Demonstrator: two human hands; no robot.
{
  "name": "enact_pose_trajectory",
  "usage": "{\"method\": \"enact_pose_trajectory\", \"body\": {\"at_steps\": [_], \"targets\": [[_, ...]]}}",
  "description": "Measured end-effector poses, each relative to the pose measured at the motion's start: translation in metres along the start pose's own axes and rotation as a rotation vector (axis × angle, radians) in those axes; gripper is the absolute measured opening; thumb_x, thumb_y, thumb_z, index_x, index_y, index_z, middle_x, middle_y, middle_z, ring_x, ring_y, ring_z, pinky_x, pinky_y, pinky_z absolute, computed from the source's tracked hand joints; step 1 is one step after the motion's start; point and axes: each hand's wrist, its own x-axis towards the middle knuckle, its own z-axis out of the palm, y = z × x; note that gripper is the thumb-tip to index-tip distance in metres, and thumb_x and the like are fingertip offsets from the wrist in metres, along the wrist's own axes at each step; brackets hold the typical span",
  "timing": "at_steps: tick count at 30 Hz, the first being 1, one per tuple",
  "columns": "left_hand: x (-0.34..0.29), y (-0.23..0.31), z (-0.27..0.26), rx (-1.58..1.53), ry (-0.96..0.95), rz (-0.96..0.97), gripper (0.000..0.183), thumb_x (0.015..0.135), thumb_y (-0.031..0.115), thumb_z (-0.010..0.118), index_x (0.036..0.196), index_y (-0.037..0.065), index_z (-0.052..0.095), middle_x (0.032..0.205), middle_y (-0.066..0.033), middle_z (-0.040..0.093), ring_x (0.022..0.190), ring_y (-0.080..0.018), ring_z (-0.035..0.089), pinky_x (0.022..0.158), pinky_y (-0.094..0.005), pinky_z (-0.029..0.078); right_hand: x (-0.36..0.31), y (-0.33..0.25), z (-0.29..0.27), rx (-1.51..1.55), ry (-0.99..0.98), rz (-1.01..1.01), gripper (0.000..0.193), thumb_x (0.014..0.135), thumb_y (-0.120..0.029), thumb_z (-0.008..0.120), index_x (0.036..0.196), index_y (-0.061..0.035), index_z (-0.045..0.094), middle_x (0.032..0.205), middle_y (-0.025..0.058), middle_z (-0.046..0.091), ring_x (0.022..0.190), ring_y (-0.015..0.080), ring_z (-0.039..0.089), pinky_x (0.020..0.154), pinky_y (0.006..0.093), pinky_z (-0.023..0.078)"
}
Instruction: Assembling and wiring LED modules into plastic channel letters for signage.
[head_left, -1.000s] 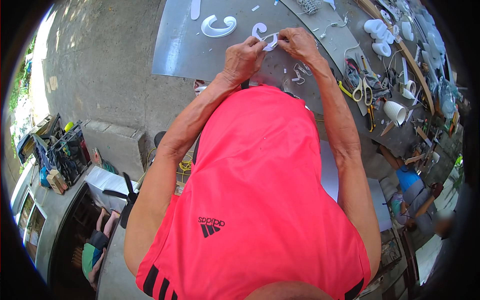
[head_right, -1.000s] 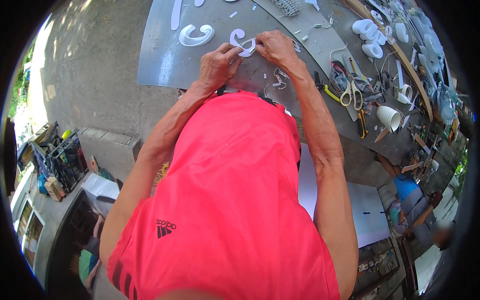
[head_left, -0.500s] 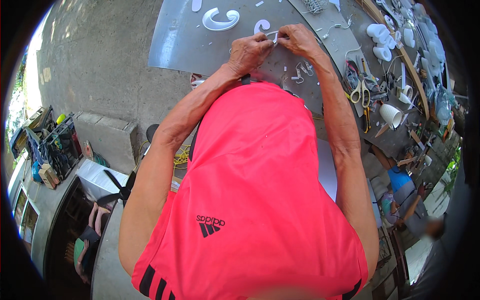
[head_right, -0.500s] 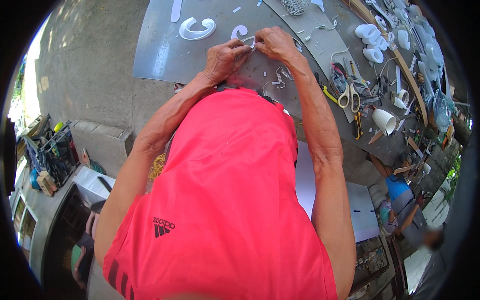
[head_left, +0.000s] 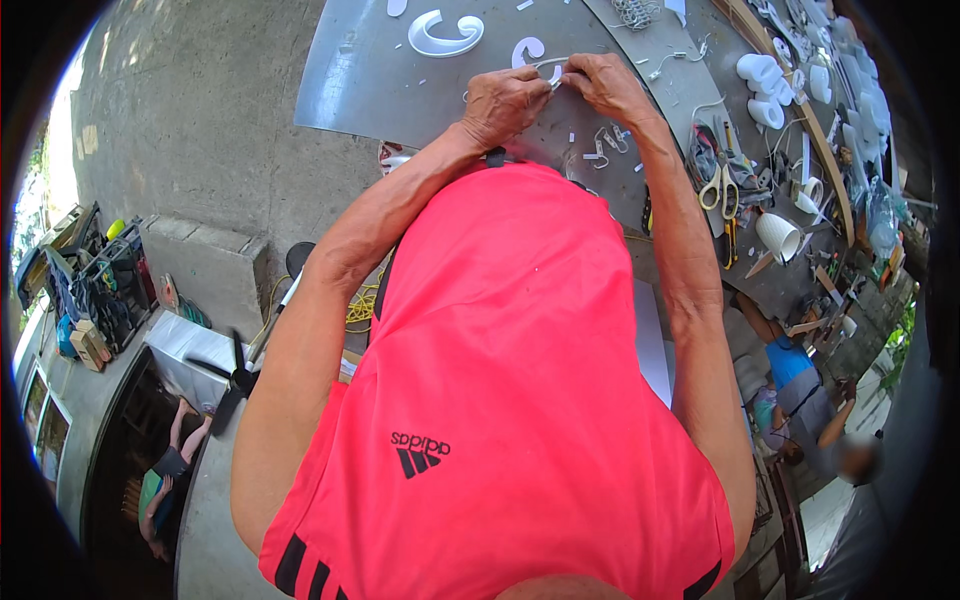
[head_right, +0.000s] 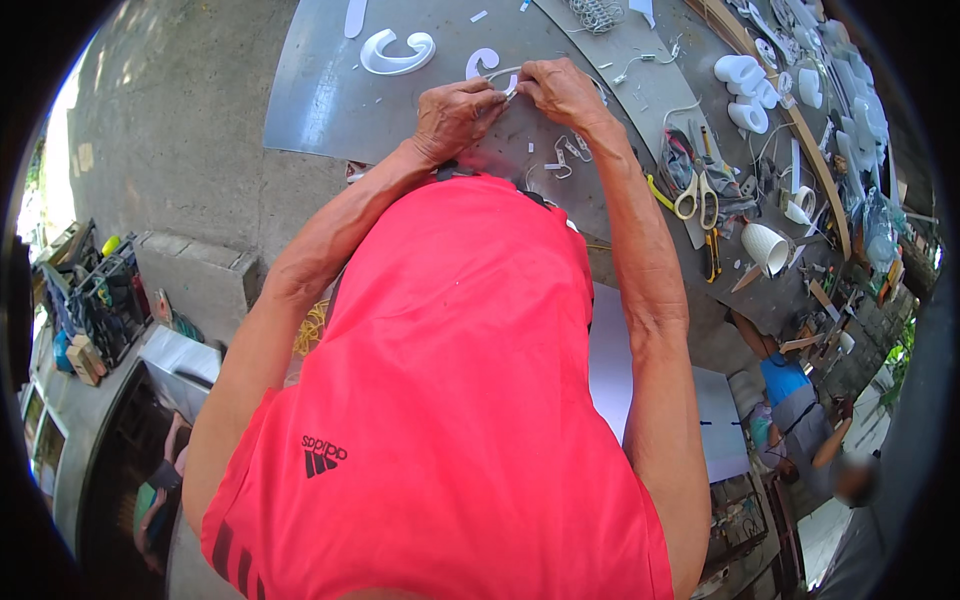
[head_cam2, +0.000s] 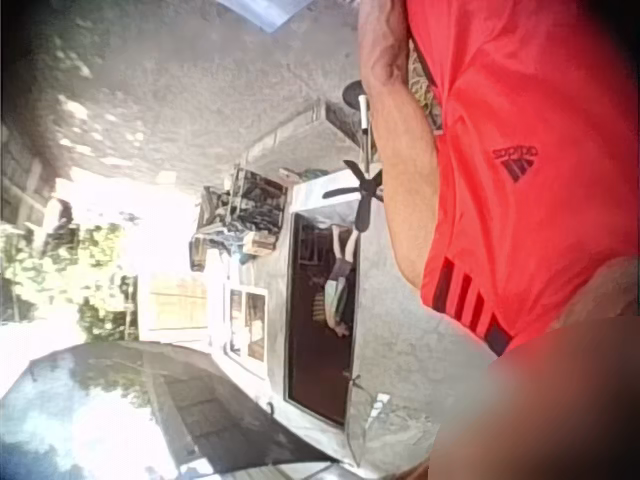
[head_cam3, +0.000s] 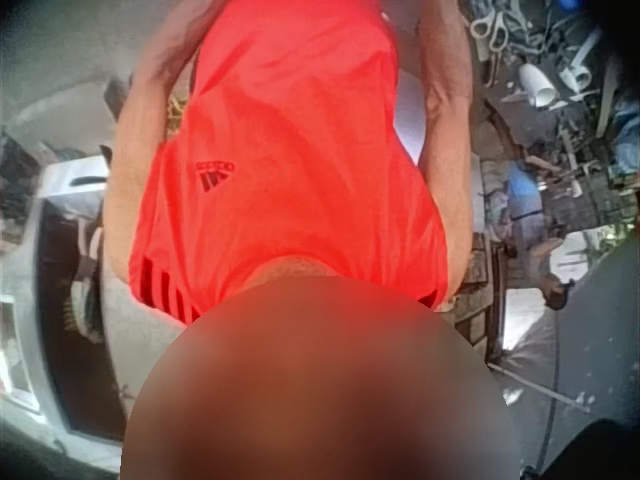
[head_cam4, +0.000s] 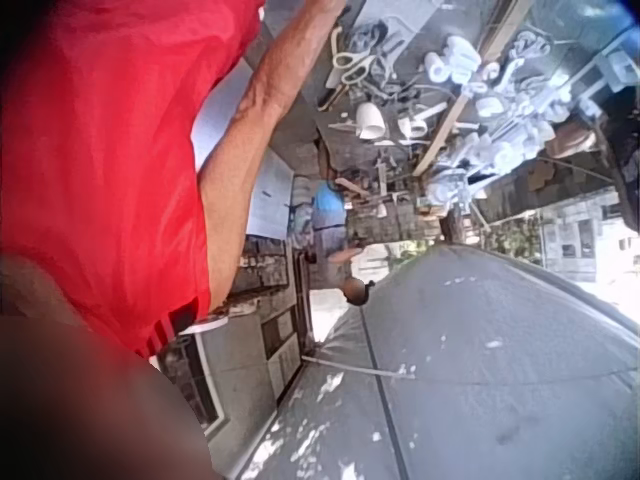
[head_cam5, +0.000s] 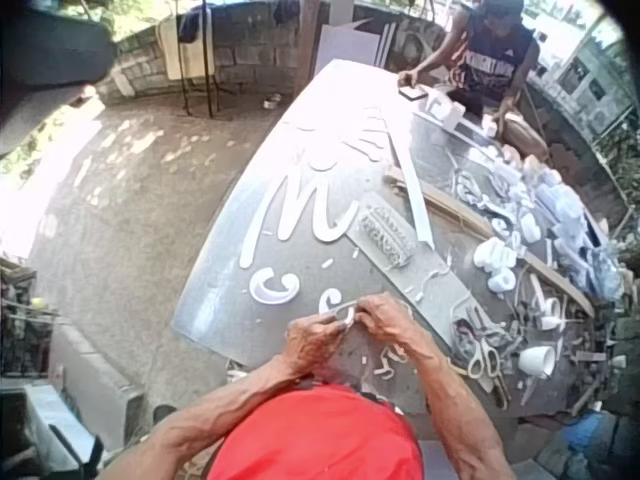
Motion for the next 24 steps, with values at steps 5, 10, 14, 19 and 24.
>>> {"method": "enact_pose_trajectory", "body": {"at_steps": [5, 10, 14, 19, 24], "targets": [[-0.002, 0.002, 0.003, 0.013, 0.028, -0.007, 0.010, 0.085, 0.024, 0.075, 0.088, 0.014, 0.076, 0.085, 0.0025, 0.069, 0.072, -0.0214, 0.069, 0.059, -0.0350, 0.053, 0.000, 0.005, -0.002, 0.044, -0.060, -0.032, 0.024, 0.090, -0.025, 0.066, 0.105, -0.0083, 0.075, 0.093, 0.0182, 0.074, 0.091, 0.0396, 0.069, 0.081, 0.0450, 0.054], [-0.003, 0.002, 0.004, -0.008, 0.045, -0.003, 0.009, 0.085, 0.023, 0.075, 0.086, 0.014, 0.075, 0.085, 0.0020, 0.069, 0.072, -0.0209, 0.069, 0.059, -0.0346, 0.053, 0.000, 0.008, 0.007, -0.042, 0.043, -0.092, 0.022, 0.091, -0.024, 0.065, 0.104, -0.0086, 0.075, 0.091, 0.0179, 0.073, 0.090, 0.0390, 0.070, 0.081, 0.0461, 0.054], [-0.003, 0.002, 0.005, -0.002, 0.048, -0.010, 0.010, 0.085, 0.023, 0.075, 0.086, 0.013, 0.075, 0.084, 0.0018, 0.069, 0.073, -0.0209, 0.069, 0.060, -0.0343, 0.053, 0.000, 0.006, 0.008, -0.045, 0.030, -0.050, 0.021, 0.092, -0.025, 0.065, 0.103, -0.0093, 0.074, 0.091, 0.0166, 0.074, 0.091, 0.0386, 0.070, 0.081, 0.0472, 0.054], [-0.003, 0.003, 0.005, -0.010, 0.062, -0.017, 0.011, 0.086, 0.024, 0.075, 0.085, 0.013, 0.075, 0.083, 0.0013, 0.068, 0.073, -0.0210, 0.069, 0.060, -0.0342, 0.053, 0.000, 0.006, 0.009, -0.047, 0.035, -0.033, 0.022, 0.092, -0.025, 0.066, 0.104, -0.0095, 0.075, 0.092, 0.0165, 0.074, 0.091, 0.0385, 0.070, 0.081, 0.0471, 0.054], [-0.002, 0.004, 0.005, -0.006, 0.046, -0.021, 0.011, 0.086, 0.024, 0.075, 0.085, 0.013, 0.075, 0.083, 0.0008, 0.068, 0.073, -0.0215, 0.069, 0.060, -0.0344, 0.052, 0.000, 0.004, 0.004, 0.018, 0.032, -0.005, 0.023, 0.090, -0.025, 0.069, 0.102, -0.0069, 0.076, 0.092, 0.0183, 0.074, 0.090, 0.0385, 0.070, 0.080, 0.0453, 0.054]]}}
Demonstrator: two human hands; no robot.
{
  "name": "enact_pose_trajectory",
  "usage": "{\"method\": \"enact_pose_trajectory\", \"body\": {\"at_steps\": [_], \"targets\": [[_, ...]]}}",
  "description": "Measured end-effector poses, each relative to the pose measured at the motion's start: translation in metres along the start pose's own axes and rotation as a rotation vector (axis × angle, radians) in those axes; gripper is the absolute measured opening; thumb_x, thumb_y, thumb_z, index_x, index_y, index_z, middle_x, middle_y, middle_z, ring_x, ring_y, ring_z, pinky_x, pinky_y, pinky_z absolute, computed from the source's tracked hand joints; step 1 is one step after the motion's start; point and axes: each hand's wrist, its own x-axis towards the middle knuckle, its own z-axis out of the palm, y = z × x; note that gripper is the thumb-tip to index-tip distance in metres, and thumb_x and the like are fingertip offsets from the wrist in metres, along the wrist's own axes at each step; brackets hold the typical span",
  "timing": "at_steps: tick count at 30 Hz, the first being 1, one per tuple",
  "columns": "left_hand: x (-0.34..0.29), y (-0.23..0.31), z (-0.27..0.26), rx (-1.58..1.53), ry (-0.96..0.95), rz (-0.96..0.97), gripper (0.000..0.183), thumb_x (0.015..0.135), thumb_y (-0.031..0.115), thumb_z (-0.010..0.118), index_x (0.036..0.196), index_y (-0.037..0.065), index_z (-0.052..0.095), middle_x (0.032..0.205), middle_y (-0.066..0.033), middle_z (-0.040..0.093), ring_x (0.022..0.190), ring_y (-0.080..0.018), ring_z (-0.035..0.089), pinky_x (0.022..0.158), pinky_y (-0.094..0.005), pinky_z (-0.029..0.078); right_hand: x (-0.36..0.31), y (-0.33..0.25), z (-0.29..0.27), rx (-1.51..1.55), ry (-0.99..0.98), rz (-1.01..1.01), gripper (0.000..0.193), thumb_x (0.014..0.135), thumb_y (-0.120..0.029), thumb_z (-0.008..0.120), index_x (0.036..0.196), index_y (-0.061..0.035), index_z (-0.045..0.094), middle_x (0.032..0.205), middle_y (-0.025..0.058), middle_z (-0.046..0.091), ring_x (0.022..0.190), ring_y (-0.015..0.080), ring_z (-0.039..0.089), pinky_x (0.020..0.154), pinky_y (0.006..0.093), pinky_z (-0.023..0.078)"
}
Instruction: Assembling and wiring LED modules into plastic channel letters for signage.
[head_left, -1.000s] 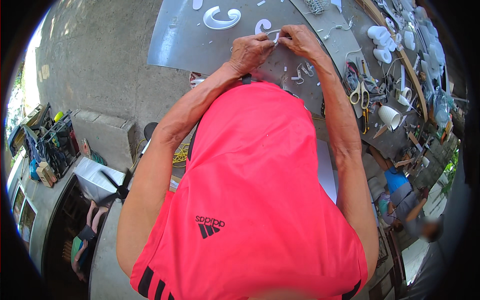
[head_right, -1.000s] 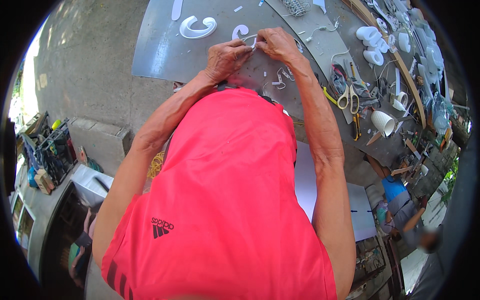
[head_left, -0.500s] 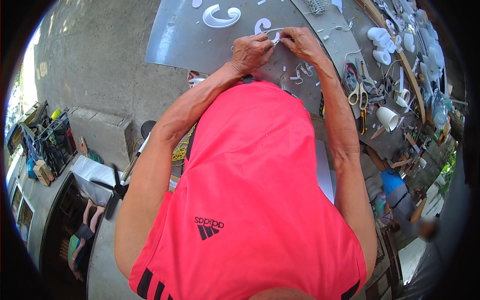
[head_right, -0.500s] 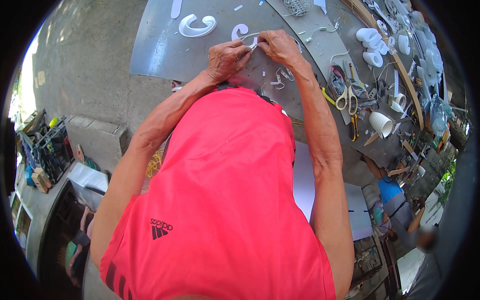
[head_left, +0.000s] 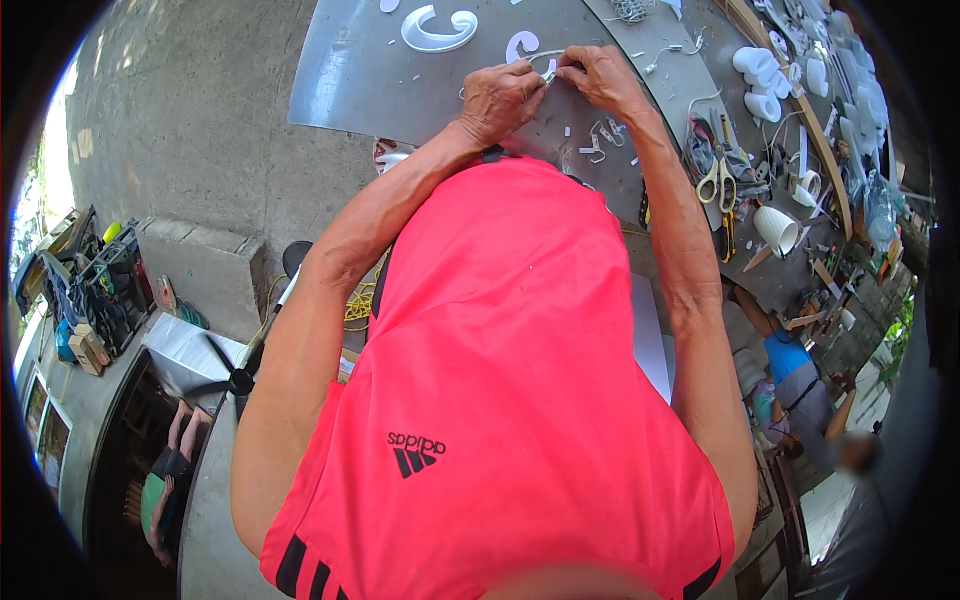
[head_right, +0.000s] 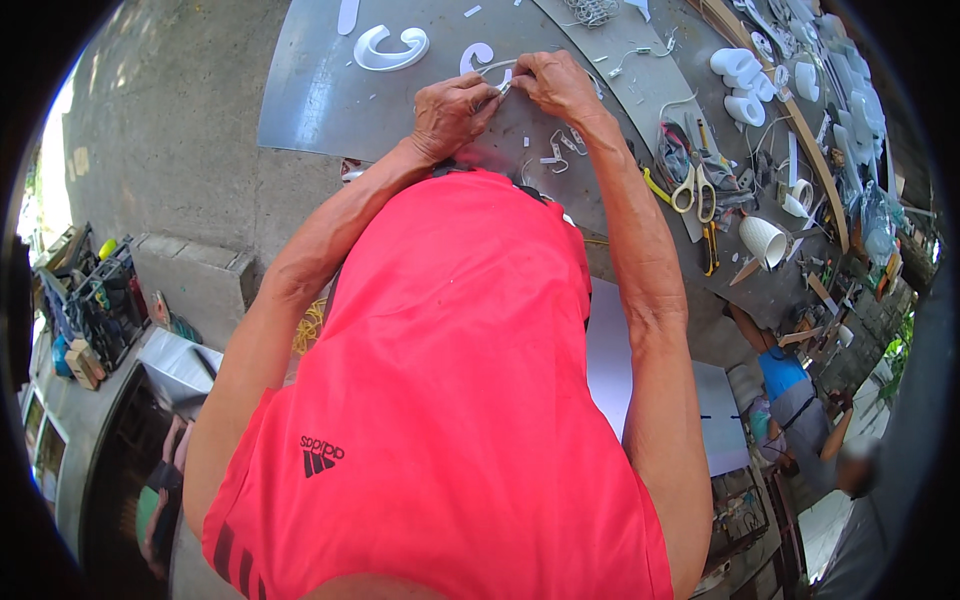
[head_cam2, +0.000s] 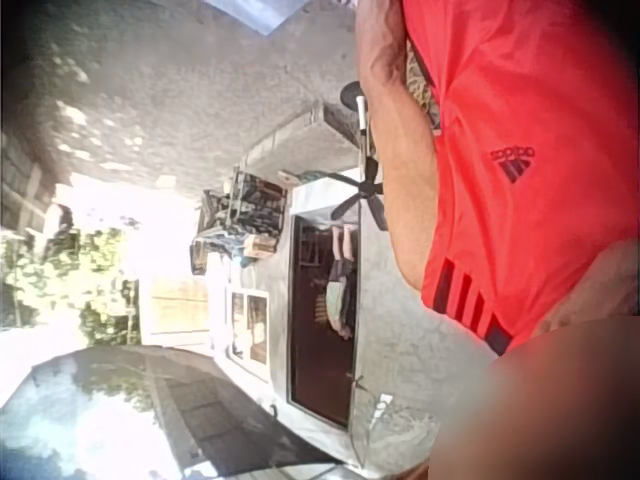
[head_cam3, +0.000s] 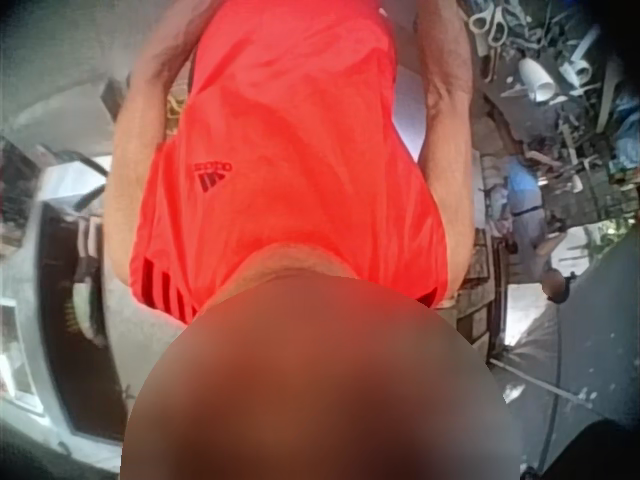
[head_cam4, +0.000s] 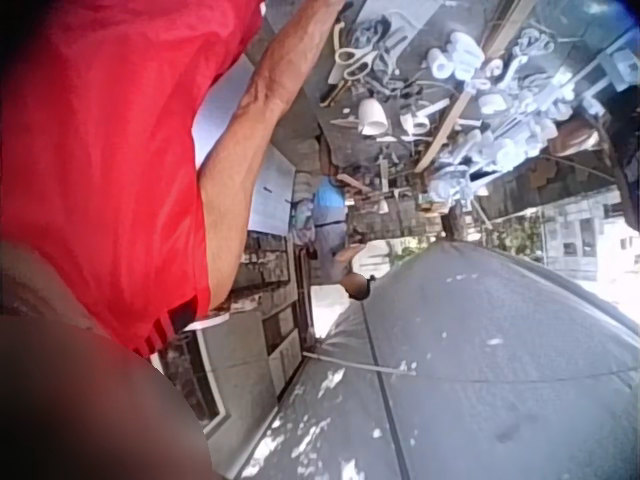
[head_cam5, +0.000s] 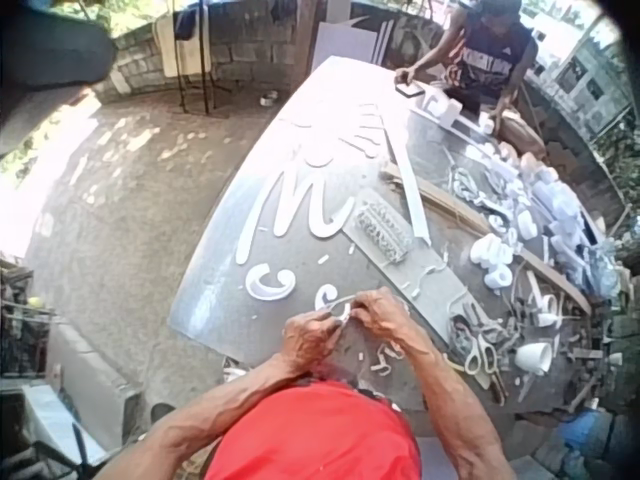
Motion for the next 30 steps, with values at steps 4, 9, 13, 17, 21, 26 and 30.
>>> {"method": "enact_pose_trajectory", "body": {"at_steps": [4, 9, 13, 17, 21, 26, 30], "targets": [[0.001, 0.001, -0.001, -0.045, 0.007, -0.049, 0.010, 0.085, 0.023, 0.076, 0.086, 0.013, 0.076, 0.083, 0.0005, 0.068, 0.072, -0.0231, 0.069, 0.060, -0.0351, 0.052, 0.005, -0.002, -0.006, 0.021, 0.001, 0.022, 0.024, 0.088, -0.025, 0.072, 0.101, -0.0048, 0.076, 0.089, 0.0189, 0.074, 0.086, 0.0374, 0.071, 0.078, 0.0437, 0.054], [0.002, 0.002, -0.002, -0.081, 0.024, -0.066, 0.011, 0.083, 0.021, 0.074, 0.078, 0.012, 0.073, 0.078, -0.0006, 0.066, 0.069, -0.0249, 0.068, 0.059, -0.0372, 0.051, 0.012, 0.003, -0.008, 0.078, -0.070, -0.003, 0.025, 0.086, -0.022, 0.074, 0.101, -0.0022, 0.075, 0.085, 0.0180, 0.073, 0.077, 0.0308, 0.070, 0.071, 0.0392, 0.053], [0.002, 0.001, -0.001, -0.050, -0.011, -0.050, 0.009, 0.085, 0.022, 0.077, 0.085, 0.013, 0.077, 0.082, -0.0005, 0.068, 0.069, -0.0248, 0.067, 0.059, -0.0358, 0.050, 0.009, 0.001, -0.008, 0.068, -0.050, 0.002, 0.026, 0.086, -0.022, 0.076, 0.101, -0.0018, 0.074, 0.082, 0.0172, 0.072, 0.073, 0.0282, 0.069, 0.068, 0.0377, 0.053], [0.003, 0.003, -0.002, -0.056, 0.000, -0.052, 0.010, 0.085, 0.023, 0.077, 0.085, 0.013, 0.077, 0.082, -0.0006, 0.068, 0.068, -0.0245, 0.067, 0.059, -0.0354, 0.050, 0.009, 0.005, -0.006, 0.049, -0.031, -0.039, 0.026, 0.086, -0.022, 0.076, 0.101, -0.0020, 0.074, 0.083, 0.0175, 0.072, 0.072, 0.0285, 0.068, 0.068, 0.0379, 0.053], [0.002, 0.003, -0.002, -0.069, 0.005, -0.054, 0.009, 0.085, 0.023, 0.078, 0.086, 0.014, 0.077, 0.082, -0.0006, 0.068, 0.068, -0.0244, 0.067, 0.059, -0.0355, 0.050, 0.009, 0.007, -0.005, 0.074, -0.028, -0.042, 0.026, 0.085, -0.022, 0.077, 0.101, -0.0018, 0.074, 0.082, 0.0175, 0.072, 0.071, 0.0281, 0.068, 0.067, 0.0380, 0.053], [0.001, 0.002, -0.002, -0.068, -0.015, -0.082, 0.008, 0.083, 0.021, 0.077, 0.085, 0.013, 0.077, 0.081, -0.0006, 0.068, 0.069, -0.0245, 0.068, 0.059, -0.0356, 0.050, 0.008, 0.000, -0.010, 0.071, -0.072, 0.001, 0.022, 0.085, -0.022, 0.073, 0.099, -0.0054, 0.076, 0.086, 0.0187, 0.074, 0.081, 0.0337, 0.071, 0.075, 0.0411, 0.055], [0.001, 0.002, -0.002, -0.095, 0.008, -0.068, 0.007, 0.083, 0.020, 0.077, 0.085, 0.013, 0.077, 0.081, -0.0004, 0.068, 0.070, -0.0246, 0.068, 0.060, -0.0356, 0.051, 0.008, 0.001, -0.009, 0.064, -0.082, 0.000, 0.022, 0.085, -0.022, 0.073, 0.099, -0.0053, 0.076, 0.086, 0.0184, 0.074, 0.081, 0.0338, 0.071, 0.075, 0.0414, 0.055]]}}
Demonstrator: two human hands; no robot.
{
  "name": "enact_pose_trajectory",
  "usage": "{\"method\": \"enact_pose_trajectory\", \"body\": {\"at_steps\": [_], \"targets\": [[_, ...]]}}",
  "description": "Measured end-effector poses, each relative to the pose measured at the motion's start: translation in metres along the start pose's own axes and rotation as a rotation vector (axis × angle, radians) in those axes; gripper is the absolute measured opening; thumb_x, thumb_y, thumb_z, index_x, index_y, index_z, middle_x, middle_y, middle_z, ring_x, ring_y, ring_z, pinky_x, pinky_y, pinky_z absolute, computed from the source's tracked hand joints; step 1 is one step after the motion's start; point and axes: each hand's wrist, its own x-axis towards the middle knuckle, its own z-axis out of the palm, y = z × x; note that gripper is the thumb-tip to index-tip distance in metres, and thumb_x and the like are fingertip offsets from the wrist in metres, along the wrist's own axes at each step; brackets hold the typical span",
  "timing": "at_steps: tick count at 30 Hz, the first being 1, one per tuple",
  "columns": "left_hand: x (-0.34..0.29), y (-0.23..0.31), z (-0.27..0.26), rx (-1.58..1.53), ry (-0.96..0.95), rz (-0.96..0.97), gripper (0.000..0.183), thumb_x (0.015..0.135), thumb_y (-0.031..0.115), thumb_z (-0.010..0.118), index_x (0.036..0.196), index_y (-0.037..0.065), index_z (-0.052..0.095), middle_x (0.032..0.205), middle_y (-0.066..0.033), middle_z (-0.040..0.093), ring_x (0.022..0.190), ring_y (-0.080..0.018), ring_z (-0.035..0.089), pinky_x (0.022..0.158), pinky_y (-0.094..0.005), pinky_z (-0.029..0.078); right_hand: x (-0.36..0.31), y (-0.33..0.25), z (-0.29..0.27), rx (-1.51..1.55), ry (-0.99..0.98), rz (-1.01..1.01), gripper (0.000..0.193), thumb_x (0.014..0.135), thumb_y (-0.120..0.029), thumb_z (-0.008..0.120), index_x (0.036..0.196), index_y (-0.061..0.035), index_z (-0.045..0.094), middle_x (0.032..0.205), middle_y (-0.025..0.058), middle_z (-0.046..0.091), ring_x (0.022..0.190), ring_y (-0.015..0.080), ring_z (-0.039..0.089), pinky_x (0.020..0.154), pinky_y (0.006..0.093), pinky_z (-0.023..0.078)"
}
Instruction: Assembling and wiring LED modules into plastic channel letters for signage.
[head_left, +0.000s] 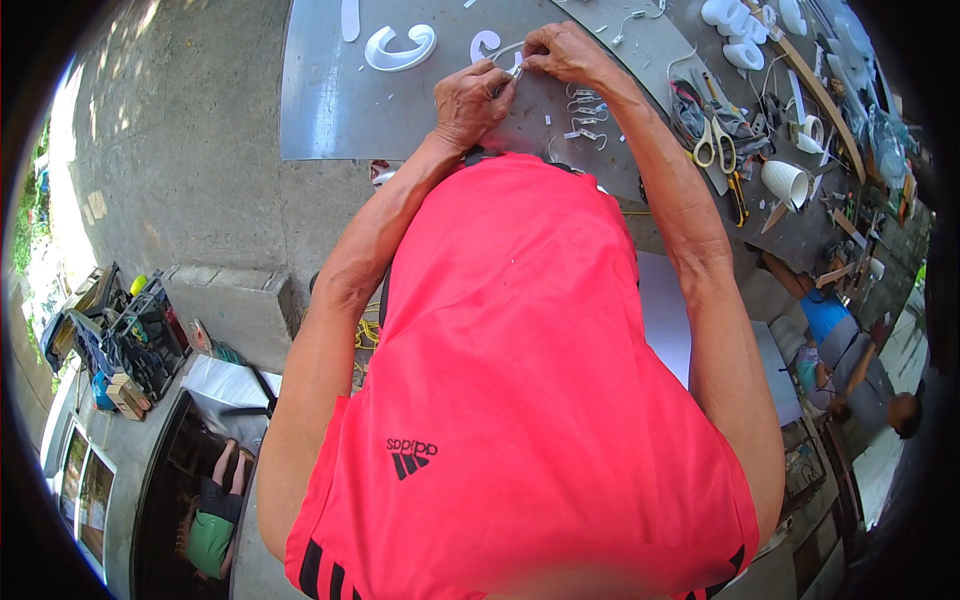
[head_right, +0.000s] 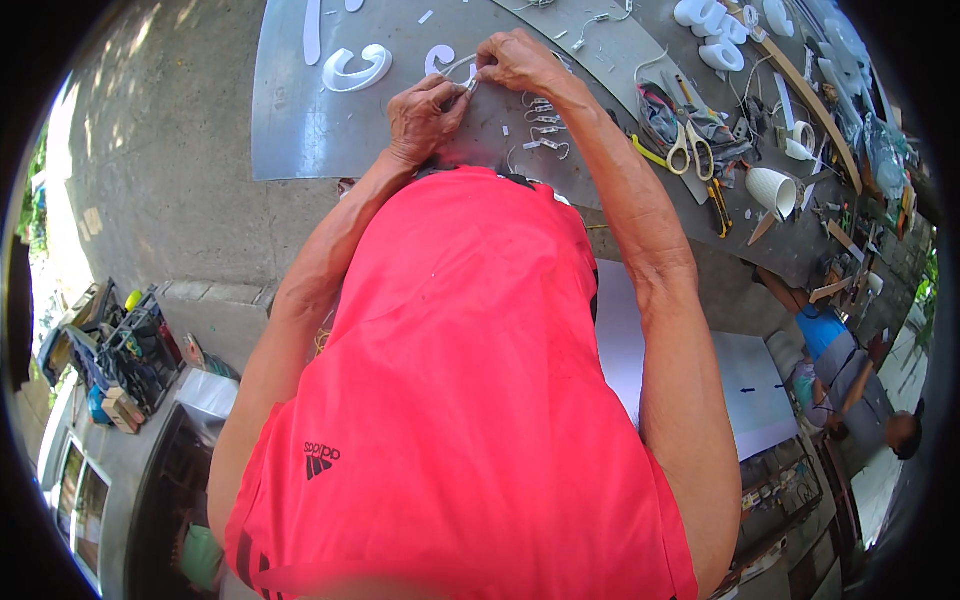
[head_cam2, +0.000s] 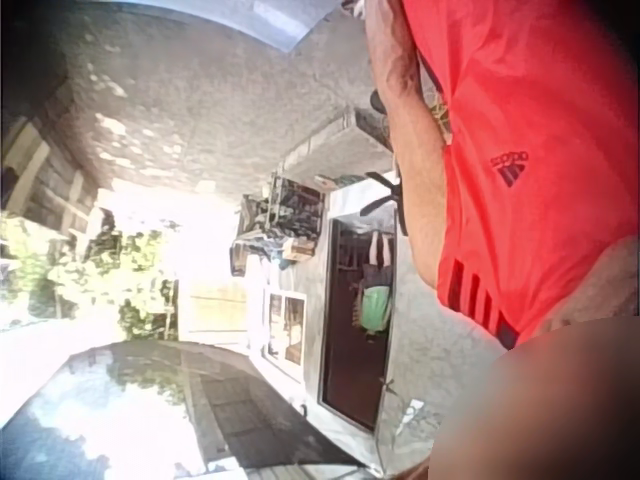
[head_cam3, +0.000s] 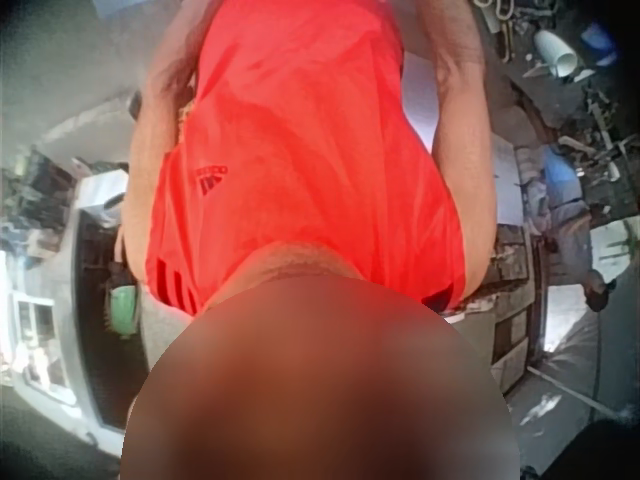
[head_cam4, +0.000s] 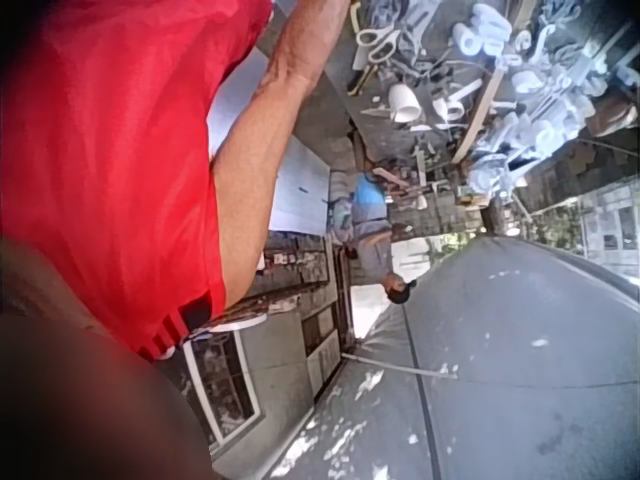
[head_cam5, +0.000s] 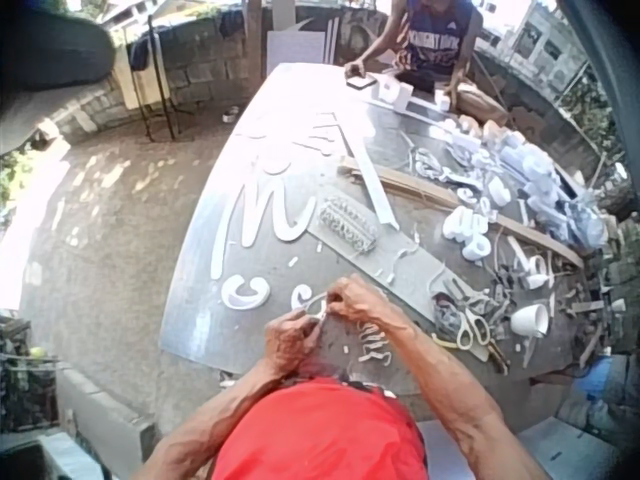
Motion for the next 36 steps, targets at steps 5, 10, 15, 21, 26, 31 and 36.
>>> {"method": "enact_pose_trajectory", "body": {"at_steps": [5, 10, 15, 21, 26, 31, 36], "targets": [[0.000, 0.003, -0.002, 0.010, -0.015, -0.020, 0.007, 0.083, 0.020, 0.076, 0.085, 0.013, 0.077, 0.082, -0.0002, 0.068, 0.070, -0.0247, 0.068, 0.061, -0.0362, 0.051, 0.001, -0.001, 0.000, 0.006, -0.007, 0.006, 0.021, 0.085, -0.021, 0.073, 0.099, -0.0052, 0.076, 0.086, 0.0182, 0.074, 0.082, 0.0337, 0.071, 0.075, 0.0412, 0.054], [0.000, 0.003, -0.001, 0.022, -0.026, -0.024, 0.008, 0.082, 0.020, 0.076, 0.085, 0.013, 0.077, 0.083, -0.0005, 0.069, 0.070, -0.0251, 0.068, 0.061, -0.0364, 0.051, 0.004, 0.007, -0.001, 0.026, -0.036, -0.057, 0.027, 0.087, -0.021, 0.076, 0.105, -0.0012, 0.075, 0.085, 0.0157, 0.074, 0.074, 0.0256, 0.068, 0.070, 0.0371, 0.053], [0.001, 0.005, 0.000, 0.028, -0.004, -0.005, 0.008, 0.082, 0.020, 0.076, 0.085, 0.013, 0.077, 0.084, -0.0010, 0.069, 0.070, -0.0249, 0.068, 0.062, -0.0365, 0.052, 0.002, 0.008, -0.002, 0.021, -0.031, -0.063, 0.028, 0.089, -0.023, 0.074, 0.104, -0.0003, 0.075, 0.083, 0.0152, 0.074, 0.073, 0.0241, 0.068, 0.070, 0.0368, 0.053], [-0.001, 0.001, -0.002, 0.030, -0.017, -0.019, 0.007, 0.082, 0.019, 0.075, 0.084, 0.012, 0.076, 0.083, -0.0013, 0.069, 0.070, -0.0247, 0.068, 0.062, -0.0361, 0.052, 0.006, 0.000, -0.004, 0.077, -0.092, 0.015, 0.028, 0.089, -0.025, 0.071, 0.103, -0.0012, 0.076, 0.079, 0.0185, 0.072, 0.072, 0.0309, 0.068, 0.069, 0.0401, 0.052], [0.000, 0.004, -0.001, 0.029, -0.004, -0.005, 0.007, 0.082, 0.019, 0.075, 0.084, 0.012, 0.076, 0.083, -0.0015, 0.069, 0.070, -0.0247, 0.068, 0.061, -0.0359, 0.052, 0.005, 0.001, -0.003, 0.027, -0.067, -0.011, 0.031, 0.090, -0.026, 0.071, 0.102, 0.0019, 0.075, 0.085, 0.0170, 0.075, 0.074, 0.0273, 0.070, 0.071, 0.0380, 0.054], [0.001, 0.003, -0.001, 0.020, 0.016, 0.003, 0.008, 0.082, 0.019, 0.075, 0.083, 0.011, 0.076, 0.082, -0.0016, 0.069, 0.070, -0.0249, 0.069, 0.061, -0.0362, 0.052, 0.002, -0.003, -0.004, 0.017, -0.053, -0.011, 0.031, 0.089, -0.026, 0.071, 0.103, 0.0021, 0.074, 0.085, 0.0174, 0.075, 0.074, 0.0277, 0.070, 0.072, 0.0374, 0.054], [0.001, 0.003, -0.001, 0.028, 0.006, -0.003, 0.008, 0.082, 0.019, 0.075, 0.082, 0.011, 0.076, 0.082, -0.0015, 0.069, 0.070, -0.0251, 0.068, 0.061, -0.0362, 0.052, 0.001, -0.005, -0.005, -0.006, -0.057, -0.001, 0.033, 0.092, -0.027, 0.070, 0.105, 0.0021, 0.074, 0.082, 0.0160, 0.074, 0.071, 0.0251, 0.068, 0.069, 0.0375, 0.053]]}}
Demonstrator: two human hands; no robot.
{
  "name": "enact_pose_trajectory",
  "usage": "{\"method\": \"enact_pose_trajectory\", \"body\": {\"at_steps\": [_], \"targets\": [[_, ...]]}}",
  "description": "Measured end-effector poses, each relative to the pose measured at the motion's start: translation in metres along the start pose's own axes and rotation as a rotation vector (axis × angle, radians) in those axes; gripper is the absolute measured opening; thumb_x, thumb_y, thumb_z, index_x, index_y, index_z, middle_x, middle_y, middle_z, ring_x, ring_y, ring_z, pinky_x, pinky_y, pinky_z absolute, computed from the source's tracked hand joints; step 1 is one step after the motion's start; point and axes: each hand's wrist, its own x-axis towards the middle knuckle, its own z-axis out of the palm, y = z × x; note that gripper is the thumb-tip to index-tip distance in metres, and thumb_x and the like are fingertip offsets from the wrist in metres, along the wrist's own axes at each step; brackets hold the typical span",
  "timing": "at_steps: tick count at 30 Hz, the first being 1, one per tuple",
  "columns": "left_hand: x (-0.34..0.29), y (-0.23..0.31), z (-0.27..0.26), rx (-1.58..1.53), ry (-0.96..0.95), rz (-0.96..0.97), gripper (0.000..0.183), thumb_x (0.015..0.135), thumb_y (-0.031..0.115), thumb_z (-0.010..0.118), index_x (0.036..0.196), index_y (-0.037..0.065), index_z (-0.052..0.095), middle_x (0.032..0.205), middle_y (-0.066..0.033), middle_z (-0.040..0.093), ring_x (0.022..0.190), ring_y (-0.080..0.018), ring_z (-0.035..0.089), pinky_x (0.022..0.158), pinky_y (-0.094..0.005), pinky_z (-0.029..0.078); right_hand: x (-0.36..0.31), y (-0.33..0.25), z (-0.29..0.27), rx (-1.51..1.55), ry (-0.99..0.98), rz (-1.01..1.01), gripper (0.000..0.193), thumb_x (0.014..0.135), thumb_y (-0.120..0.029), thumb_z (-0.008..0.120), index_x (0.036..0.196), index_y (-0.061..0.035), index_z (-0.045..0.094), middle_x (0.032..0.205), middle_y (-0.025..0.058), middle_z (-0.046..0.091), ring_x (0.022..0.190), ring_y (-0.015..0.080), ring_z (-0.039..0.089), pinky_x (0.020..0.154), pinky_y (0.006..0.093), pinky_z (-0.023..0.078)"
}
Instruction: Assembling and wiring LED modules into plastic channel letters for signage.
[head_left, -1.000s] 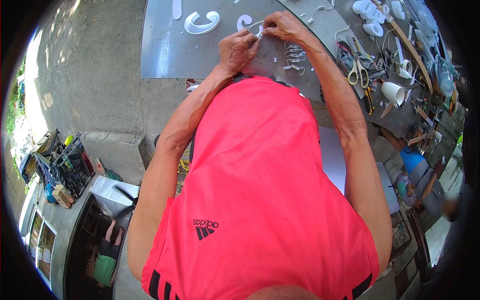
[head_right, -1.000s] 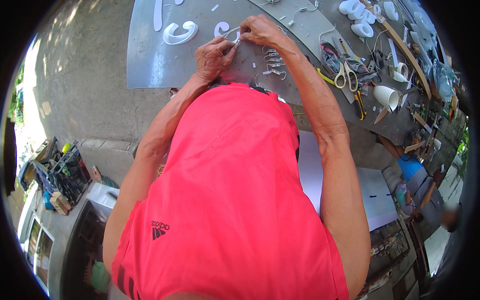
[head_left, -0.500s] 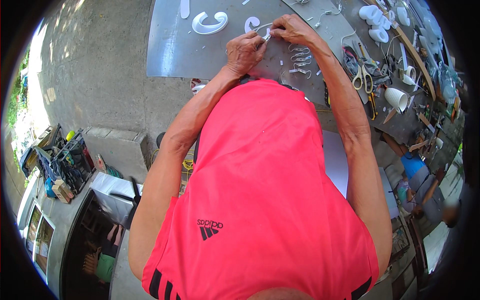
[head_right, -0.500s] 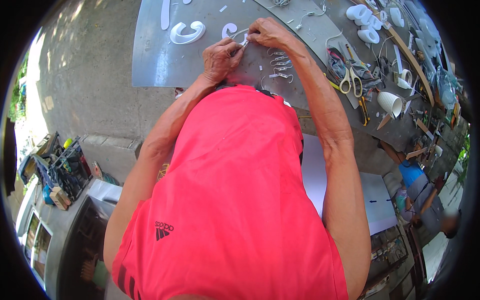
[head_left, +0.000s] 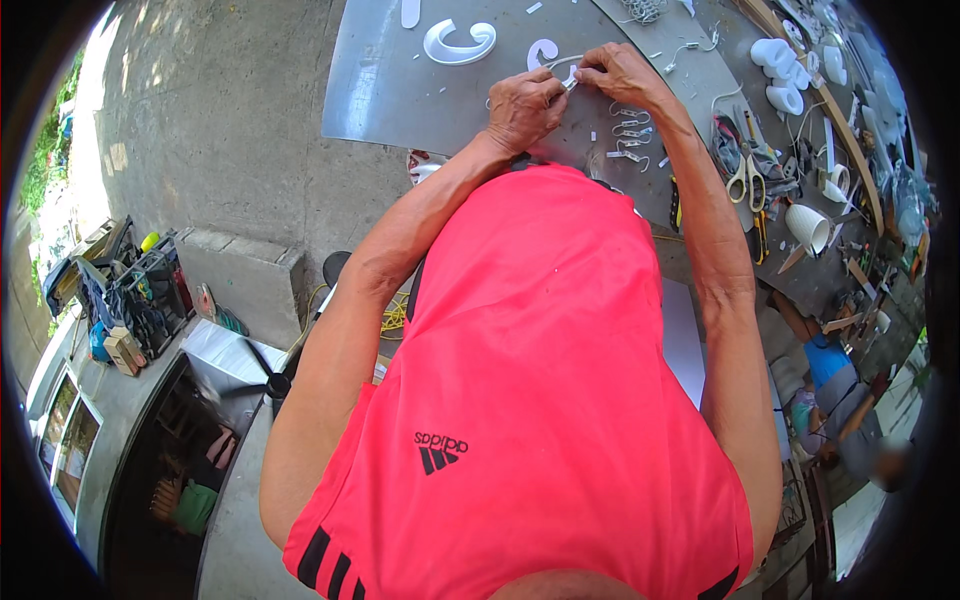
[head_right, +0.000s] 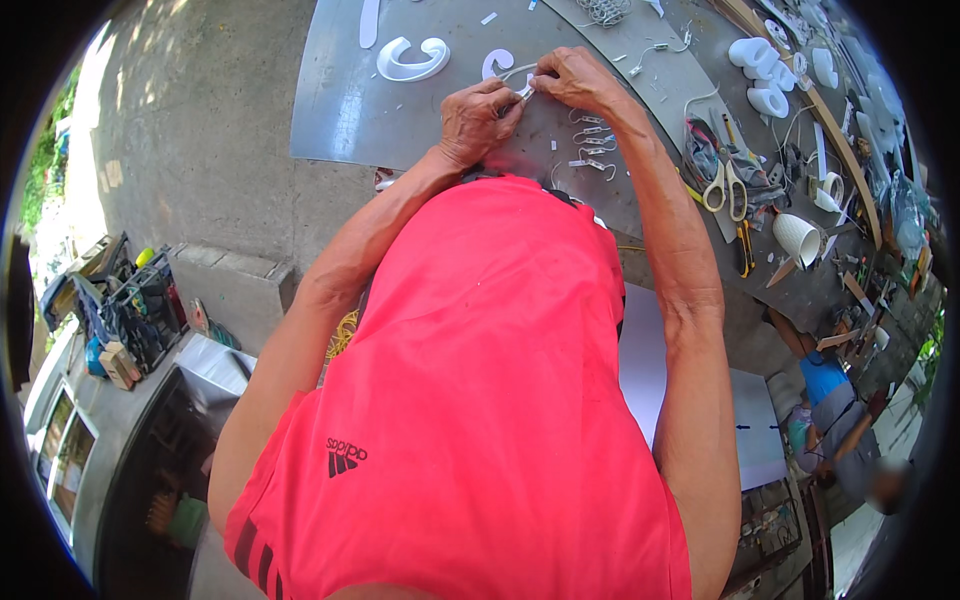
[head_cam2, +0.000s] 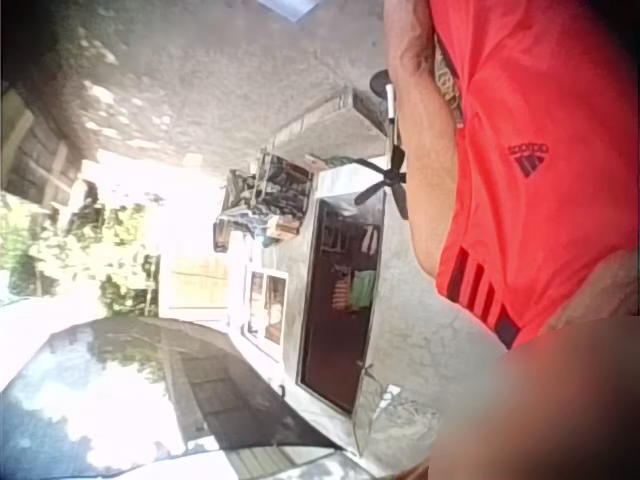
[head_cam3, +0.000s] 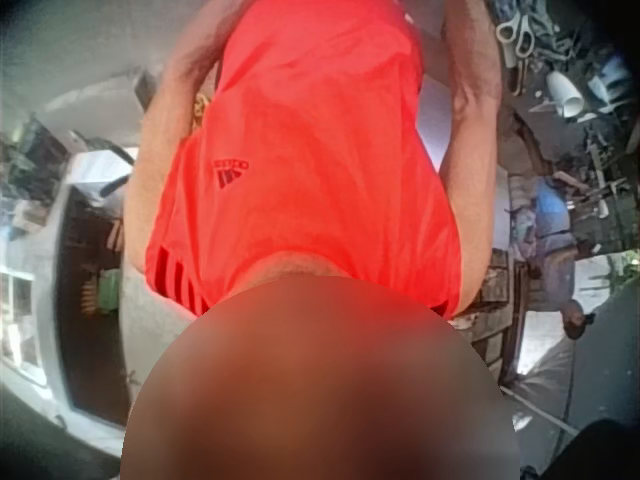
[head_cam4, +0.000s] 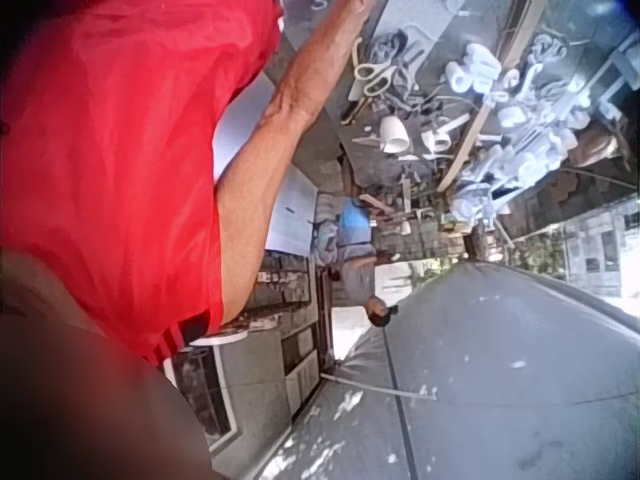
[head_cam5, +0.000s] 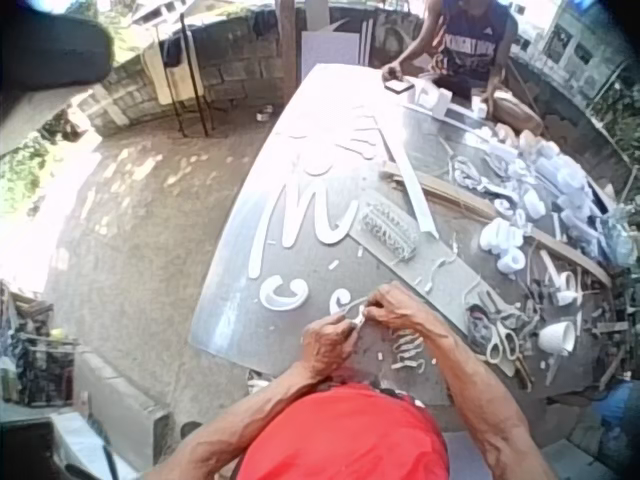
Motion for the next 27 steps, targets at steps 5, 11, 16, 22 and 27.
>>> {"method": "enact_pose_trajectory", "body": {"at_steps": [5, 11, 16, 22, 27], "targets": [[0.000, 0.000, -0.001, -0.019, 0.001, 0.000, 0.010, 0.083, 0.020, 0.073, 0.080, 0.011, 0.074, 0.082, -0.0022, 0.067, 0.071, -0.0252, 0.068, 0.062, -0.0376, 0.053, 0.003, 0.005, 0.002, 0.023, -0.015, 0.001, 0.034, 0.094, -0.029, 0.069, 0.108, 0.0021, 0.074, 0.077, 0.0142, 0.071, 0.066, 0.0212, 0.065, 0.066, 0.0362, 0.051], [-0.001, -0.001, 0.000, -0.017, 0.002, 0.002, 0.007, 0.082, 0.019, 0.075, 0.083, 0.011, 0.075, 0.082, -0.0017, 0.069, 0.069, -0.0251, 0.068, 0.061, -0.0364, 0.052, 0.003, 0.006, 0.003, 0.068, -0.009, 0.002, 0.031, 0.096, -0.027, 0.067, 0.105, 0.0019, 0.074, 0.074, 0.0096, 0.070, 0.061, 0.0161, 0.062, 0.059, 0.0330, 0.052], [0.000, -0.001, 0.000, -0.018, 0.003, 0.004, 0.007, 0.082, 0.018, 0.075, 0.083, 0.011, 0.075, 0.082, -0.0020, 0.069, 0.069, -0.0250, 0.068, 0.061, -0.0362, 0.052, -0.003, 0.009, 0.004, 0.254, -0.034, 0.145, 0.026, 0.098, -0.023, 0.064, 0.105, 0.0003, 0.073, 0.076, 0.0056, 0.069, 0.063, 0.0118, 0.063, 0.054, 0.0293, 0.054], [-0.002, -0.001, 0.000, -0.018, 0.013, -0.001, 0.007, 0.082, 0.018, 0.075, 0.083, 0.011, 0.075, 0.083, -0.0023, 0.069, 0.069, -0.0252, 0.068, 0.061, -0.0361, 0.052, -0.011, 0.004, 0.008, 0.203, 0.070, 0.032, 0.026, 0.092, -0.021, 0.066, 0.104, 0.0013, 0.073, 0.080, 0.0151, 0.071, 0.069, 0.0246, 0.069, 0.067, 0.0377, 0.056], [0.000, 0.001, 0.000, -0.018, 0.001, 0.013, 0.008, 0.082, 0.018, 0.075, 0.082, 0.010, 0.073, 0.083, -0.0028, 0.068, 0.071, -0.0256, 0.068, 0.062, -0.0370, 0.053, -0.014, 0.002, 0.010, 0.109, 0.126, 0.000, 0.027, 0.087, -0.021, 0.067, 0.103, 0.0000, 0.073, 0.087, 0.0197, 0.073, 0.078, 0.0326, 0.071, 0.075, 0.0403, 0.055]]}}
